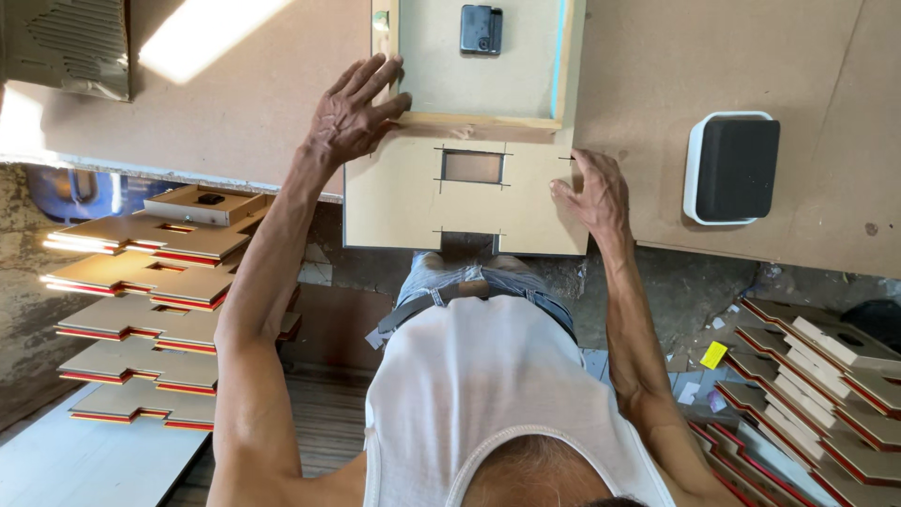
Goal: The person fits a small wooden strip into the edge of a wooden frame on the workbench, presses it into place, and works on the frame's hinge and edges. They handle a small container and a sanding block, then lift the finished frame and carry it to a stack of completed decorative frames.
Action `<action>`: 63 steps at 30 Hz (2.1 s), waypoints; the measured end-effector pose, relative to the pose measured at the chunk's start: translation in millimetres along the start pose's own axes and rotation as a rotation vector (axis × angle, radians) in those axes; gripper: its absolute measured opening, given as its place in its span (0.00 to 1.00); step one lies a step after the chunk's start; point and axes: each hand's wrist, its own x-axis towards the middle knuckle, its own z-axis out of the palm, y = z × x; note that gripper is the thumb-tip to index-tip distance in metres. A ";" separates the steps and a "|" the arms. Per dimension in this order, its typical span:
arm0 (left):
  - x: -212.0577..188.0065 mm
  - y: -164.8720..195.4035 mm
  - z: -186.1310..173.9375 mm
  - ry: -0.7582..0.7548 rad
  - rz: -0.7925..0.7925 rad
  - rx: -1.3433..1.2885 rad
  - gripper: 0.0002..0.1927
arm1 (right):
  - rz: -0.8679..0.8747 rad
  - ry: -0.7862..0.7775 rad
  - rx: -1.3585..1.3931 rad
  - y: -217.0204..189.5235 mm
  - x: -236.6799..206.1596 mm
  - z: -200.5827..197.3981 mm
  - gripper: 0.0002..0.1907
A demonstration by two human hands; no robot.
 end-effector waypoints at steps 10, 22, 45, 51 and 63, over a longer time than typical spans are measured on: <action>22.7 -50.0 11.2 0.429 -0.156 0.174 0.11 | 0.093 -0.201 0.059 -122.1 -6.0 8.1 0.26; 31.8 48.3 47.0 0.452 -0.909 -0.162 0.36 | 0.118 -0.091 0.573 -141.6 -25.6 -4.4 0.23; 32.1 19.2 19.0 0.328 -1.050 -0.875 0.35 | 0.143 0.112 0.611 13.2 1.4 -50.1 0.22; 54.2 22.1 15.9 0.450 -0.872 -0.723 0.34 | 0.171 0.024 0.811 -17.4 10.4 -56.9 0.21; -28.7 -135.0 -37.0 0.677 -0.726 -0.336 0.29 | 0.245 0.184 0.705 -117.7 78.7 -85.0 0.18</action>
